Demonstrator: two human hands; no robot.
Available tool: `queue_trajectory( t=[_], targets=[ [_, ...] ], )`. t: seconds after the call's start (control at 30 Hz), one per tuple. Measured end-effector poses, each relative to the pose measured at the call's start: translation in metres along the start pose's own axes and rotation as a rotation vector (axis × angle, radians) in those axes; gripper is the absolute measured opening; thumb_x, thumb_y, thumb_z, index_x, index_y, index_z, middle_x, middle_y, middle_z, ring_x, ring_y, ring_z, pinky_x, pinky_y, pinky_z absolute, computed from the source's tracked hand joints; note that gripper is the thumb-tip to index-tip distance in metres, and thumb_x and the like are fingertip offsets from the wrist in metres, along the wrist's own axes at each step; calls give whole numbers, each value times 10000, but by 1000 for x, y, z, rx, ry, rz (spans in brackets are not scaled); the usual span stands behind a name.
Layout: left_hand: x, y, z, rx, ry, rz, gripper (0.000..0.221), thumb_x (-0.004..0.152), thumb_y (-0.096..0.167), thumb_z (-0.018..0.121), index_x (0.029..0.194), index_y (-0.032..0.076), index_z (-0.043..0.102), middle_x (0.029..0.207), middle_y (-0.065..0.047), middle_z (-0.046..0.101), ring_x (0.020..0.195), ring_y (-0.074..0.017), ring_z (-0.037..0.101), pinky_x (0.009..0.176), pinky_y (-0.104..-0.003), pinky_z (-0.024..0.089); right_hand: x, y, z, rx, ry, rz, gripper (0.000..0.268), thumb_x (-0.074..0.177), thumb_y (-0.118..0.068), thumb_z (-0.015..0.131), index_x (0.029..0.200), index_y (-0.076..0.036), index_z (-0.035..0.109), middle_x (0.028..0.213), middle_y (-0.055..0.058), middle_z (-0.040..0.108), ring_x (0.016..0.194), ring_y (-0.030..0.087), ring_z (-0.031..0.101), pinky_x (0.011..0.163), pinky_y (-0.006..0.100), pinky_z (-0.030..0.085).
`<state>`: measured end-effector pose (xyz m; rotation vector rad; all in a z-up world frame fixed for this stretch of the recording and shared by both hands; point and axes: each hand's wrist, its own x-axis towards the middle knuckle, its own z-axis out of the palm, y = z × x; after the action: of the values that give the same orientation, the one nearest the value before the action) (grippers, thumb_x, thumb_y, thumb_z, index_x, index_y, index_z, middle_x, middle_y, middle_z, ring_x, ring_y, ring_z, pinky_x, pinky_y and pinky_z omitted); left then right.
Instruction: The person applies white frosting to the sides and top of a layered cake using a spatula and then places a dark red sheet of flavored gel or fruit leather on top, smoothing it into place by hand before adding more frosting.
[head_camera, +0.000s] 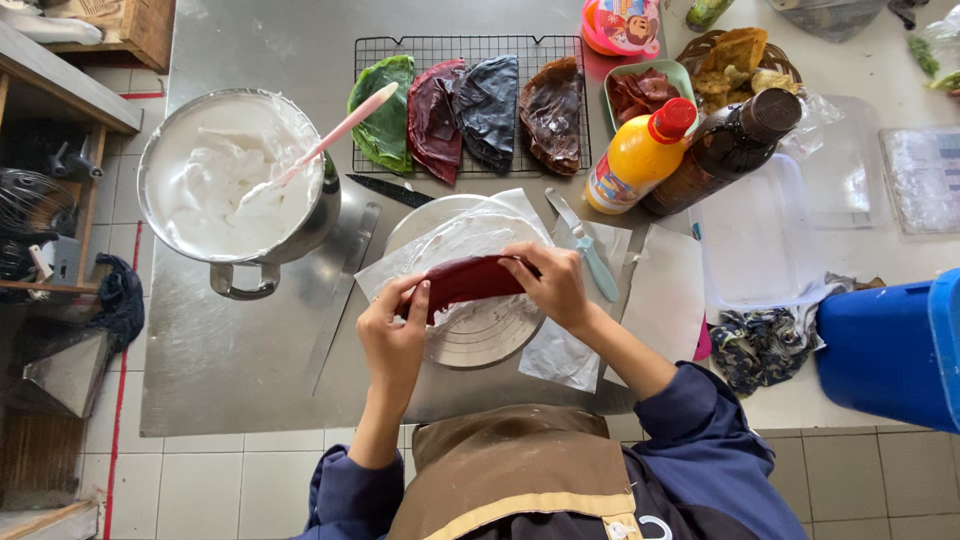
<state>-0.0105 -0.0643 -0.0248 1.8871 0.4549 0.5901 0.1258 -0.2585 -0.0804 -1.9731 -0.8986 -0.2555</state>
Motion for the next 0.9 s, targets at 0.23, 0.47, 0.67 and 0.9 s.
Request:
queue_trajectory(
  t=[0.23,0.47,0.67,0.9],
  targets=[
    [-4,-3,-10,136,64,60,122,962,109,735,1066,54,769,740,-80,713,635,-115,633,579,-269,483,-5,-1,9,273,-46,153,128,936,-113,761,1027,-40,708,847,94,758,669,183,727,627,284,559],
    [22,-13,14,168,27,-124,151,953,169,710,1056,76,768,770,-111,737,582,-180,690,569,-306,513,8,10,19,-90,59,80,138,952,-231,757,988,-107,709,797,95,732,633,276,689,584,355,511],
    [32,-31,30,304,99,176,135,968,170,706,1058,80,750,912,-129,759,790,-259,740,702,-356,559,16,17,20,-194,108,43,117,948,-217,765,972,-116,711,785,97,718,651,282,685,591,370,493],
    [35,-43,37,470,111,140,131,967,216,713,1045,125,766,876,-91,767,723,-241,726,658,-353,544,21,16,21,-268,115,59,164,922,-247,788,929,-114,691,720,84,697,610,273,673,559,376,476]
  ],
)
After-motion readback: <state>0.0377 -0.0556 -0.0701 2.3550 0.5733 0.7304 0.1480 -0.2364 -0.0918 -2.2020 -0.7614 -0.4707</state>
